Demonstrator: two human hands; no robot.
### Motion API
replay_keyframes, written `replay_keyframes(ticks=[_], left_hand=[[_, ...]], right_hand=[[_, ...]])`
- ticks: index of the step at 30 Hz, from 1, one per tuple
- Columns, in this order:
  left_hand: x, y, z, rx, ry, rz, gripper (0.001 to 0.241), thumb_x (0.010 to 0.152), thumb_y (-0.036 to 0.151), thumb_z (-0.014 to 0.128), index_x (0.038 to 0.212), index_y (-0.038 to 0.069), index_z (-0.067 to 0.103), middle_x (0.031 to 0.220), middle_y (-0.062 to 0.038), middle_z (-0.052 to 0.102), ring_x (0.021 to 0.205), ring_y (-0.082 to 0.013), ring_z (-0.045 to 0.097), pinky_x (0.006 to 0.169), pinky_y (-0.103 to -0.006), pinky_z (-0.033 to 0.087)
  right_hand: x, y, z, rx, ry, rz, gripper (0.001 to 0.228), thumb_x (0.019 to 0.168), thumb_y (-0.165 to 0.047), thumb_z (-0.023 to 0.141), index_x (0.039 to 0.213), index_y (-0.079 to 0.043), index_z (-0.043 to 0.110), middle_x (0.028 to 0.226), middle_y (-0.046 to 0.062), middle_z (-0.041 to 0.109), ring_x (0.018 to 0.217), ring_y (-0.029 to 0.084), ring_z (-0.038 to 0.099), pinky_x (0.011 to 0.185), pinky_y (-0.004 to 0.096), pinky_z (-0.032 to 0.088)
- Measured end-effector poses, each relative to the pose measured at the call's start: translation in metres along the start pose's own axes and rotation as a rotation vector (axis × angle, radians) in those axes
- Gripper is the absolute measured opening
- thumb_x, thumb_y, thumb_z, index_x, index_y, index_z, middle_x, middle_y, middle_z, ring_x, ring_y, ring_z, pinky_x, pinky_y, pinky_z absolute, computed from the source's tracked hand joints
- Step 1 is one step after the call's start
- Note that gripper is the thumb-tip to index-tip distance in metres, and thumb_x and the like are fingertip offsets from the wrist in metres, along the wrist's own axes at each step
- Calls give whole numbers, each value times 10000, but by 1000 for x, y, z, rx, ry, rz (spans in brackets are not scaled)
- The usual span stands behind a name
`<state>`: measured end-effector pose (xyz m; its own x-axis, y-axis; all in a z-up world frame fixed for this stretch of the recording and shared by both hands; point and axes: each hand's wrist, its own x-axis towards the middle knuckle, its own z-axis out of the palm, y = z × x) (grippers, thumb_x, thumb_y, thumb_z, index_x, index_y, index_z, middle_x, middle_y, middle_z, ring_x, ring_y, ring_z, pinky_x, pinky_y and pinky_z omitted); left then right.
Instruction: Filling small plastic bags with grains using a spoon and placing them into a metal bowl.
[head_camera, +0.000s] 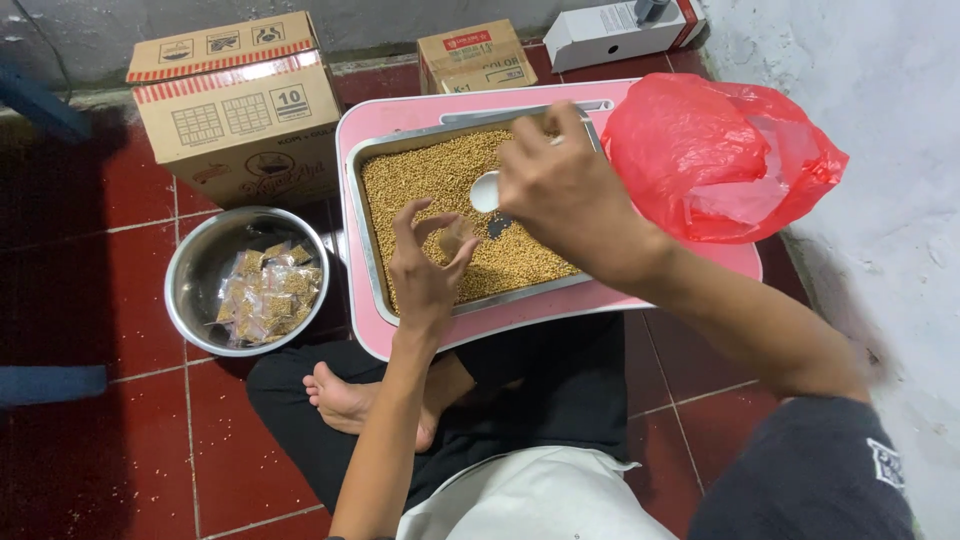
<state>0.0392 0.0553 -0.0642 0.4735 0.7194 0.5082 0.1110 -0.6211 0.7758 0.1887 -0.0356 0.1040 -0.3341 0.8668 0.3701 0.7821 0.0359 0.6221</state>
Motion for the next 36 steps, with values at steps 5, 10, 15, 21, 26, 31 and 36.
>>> replay_keyframes(ticks=[5,10,15,21,26,31,36], left_hand=[[-3,-10,-13,-125,-7,-156,789,758,105,918,1374,107,424,1046,-61,771,943,-251,744,934,-428,568],[-6,-11,-13,-345,16,-265,756,754,83,914,1336,119,433,1037,-66,772,896,-187,728,871,-302,586],[-5,-7,-10,-450,43,-331,780,706,53,940,1320,94,460,1009,-105,767,908,-205,735,833,-289,606],[3,27,-1,-495,52,-399,689,719,36,918,1257,86,490,972,-131,747,920,-258,731,752,-338,637],[2,31,9,-532,73,-405,667,699,71,938,1205,85,504,948,-128,741,909,-254,736,749,-340,648],[5,48,-1,-604,76,-395,541,763,3,867,1175,71,523,920,-152,750,886,-240,740,751,-327,642],[5,50,-7,-605,90,-363,428,817,-1,826,1137,71,551,886,-159,770,845,-220,759,768,-322,637]], right_hand=[[-58,4,64,77,-130,169,71,841,-94,726,814,-159,738,756,14,653,829,208,599,786,383,433],[-116,-17,144,253,-320,308,126,842,-86,713,857,-209,734,781,-37,678,861,203,639,744,363,448],[-142,-41,180,455,-378,459,163,842,-223,796,995,-243,744,965,-48,735,1023,189,654,867,374,472],[-96,-83,116,1221,115,695,368,826,-369,863,1140,-202,770,1058,29,784,1028,262,723,901,411,546],[-70,-105,98,1424,205,836,287,853,-332,849,1105,-207,794,968,19,805,919,170,756,862,319,573],[-54,-102,76,1638,305,968,162,872,-56,806,1029,-97,812,896,60,807,853,108,728,823,298,593],[-49,-100,70,1822,363,976,181,851,-35,814,1031,-27,796,875,77,788,835,112,720,820,291,593]])
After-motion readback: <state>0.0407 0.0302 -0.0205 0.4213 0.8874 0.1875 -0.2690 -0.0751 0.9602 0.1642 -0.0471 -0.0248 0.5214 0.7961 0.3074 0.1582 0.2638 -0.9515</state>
